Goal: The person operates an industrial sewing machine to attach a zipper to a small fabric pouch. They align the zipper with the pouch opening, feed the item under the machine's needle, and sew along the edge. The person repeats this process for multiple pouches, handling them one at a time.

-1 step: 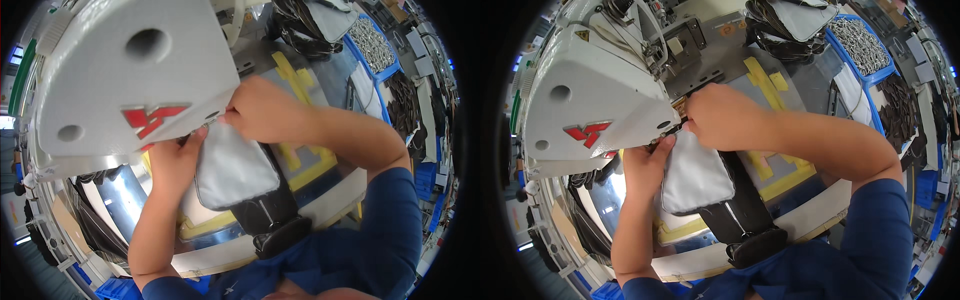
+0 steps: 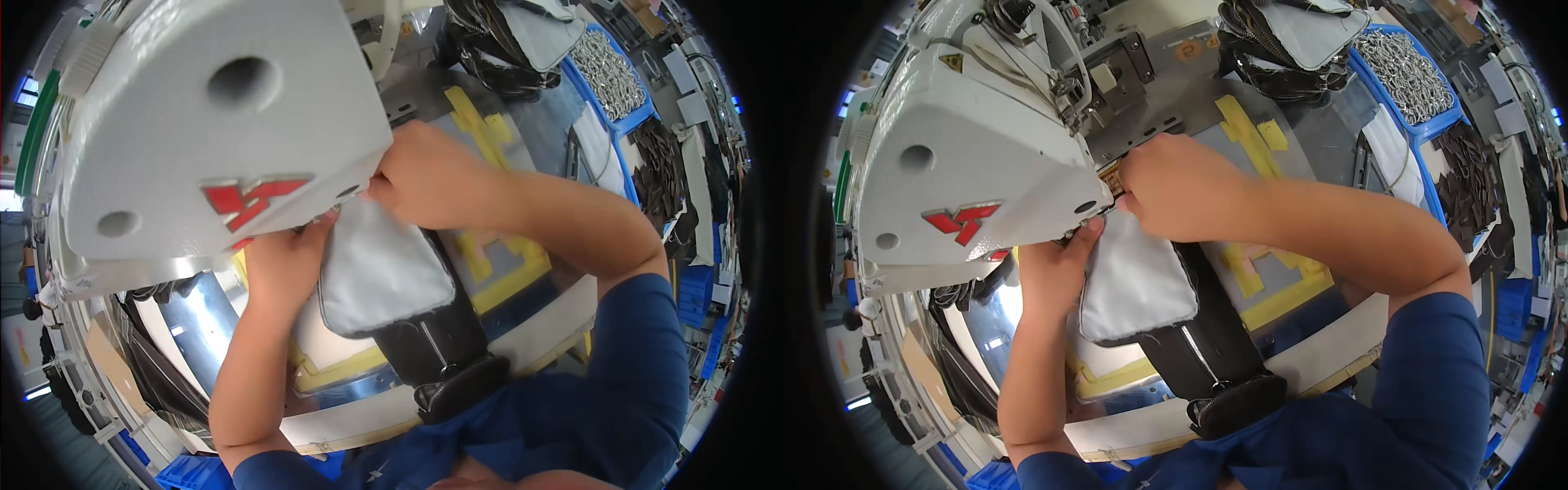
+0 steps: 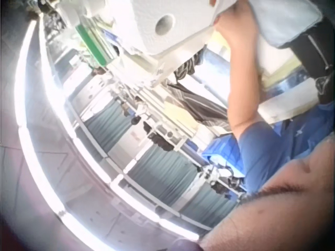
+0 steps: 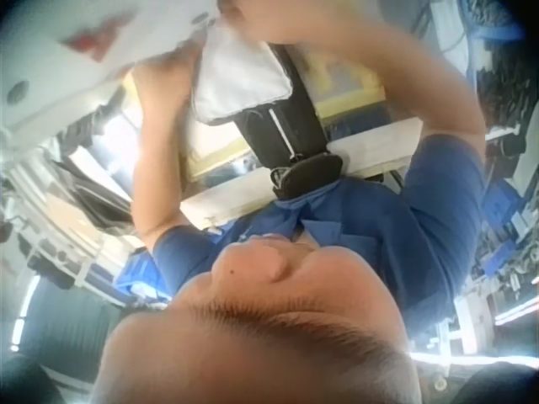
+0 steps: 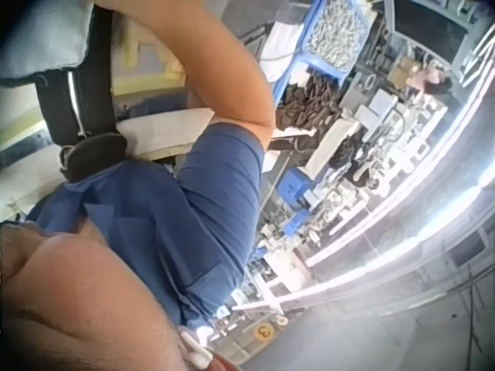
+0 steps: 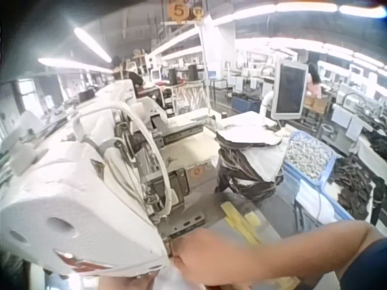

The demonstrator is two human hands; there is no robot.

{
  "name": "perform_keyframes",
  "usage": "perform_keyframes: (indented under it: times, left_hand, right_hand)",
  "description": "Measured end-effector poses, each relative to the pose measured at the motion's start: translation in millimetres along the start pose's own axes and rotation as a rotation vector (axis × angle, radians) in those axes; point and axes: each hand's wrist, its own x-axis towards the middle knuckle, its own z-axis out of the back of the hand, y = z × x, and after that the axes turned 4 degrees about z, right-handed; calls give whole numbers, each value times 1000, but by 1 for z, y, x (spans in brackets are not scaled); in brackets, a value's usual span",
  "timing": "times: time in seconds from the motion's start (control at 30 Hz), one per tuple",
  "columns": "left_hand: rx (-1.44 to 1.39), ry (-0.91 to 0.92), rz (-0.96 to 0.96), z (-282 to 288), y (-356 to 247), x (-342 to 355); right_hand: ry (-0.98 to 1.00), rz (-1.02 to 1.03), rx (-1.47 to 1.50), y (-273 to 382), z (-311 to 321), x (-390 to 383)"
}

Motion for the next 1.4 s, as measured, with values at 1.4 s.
perform_keyframes:
  times: [1.4]
  left_hand:
    - [247,-41,-453,-1,30,28]
  right_hand:
    - [243,-202,51,-8,16,36]
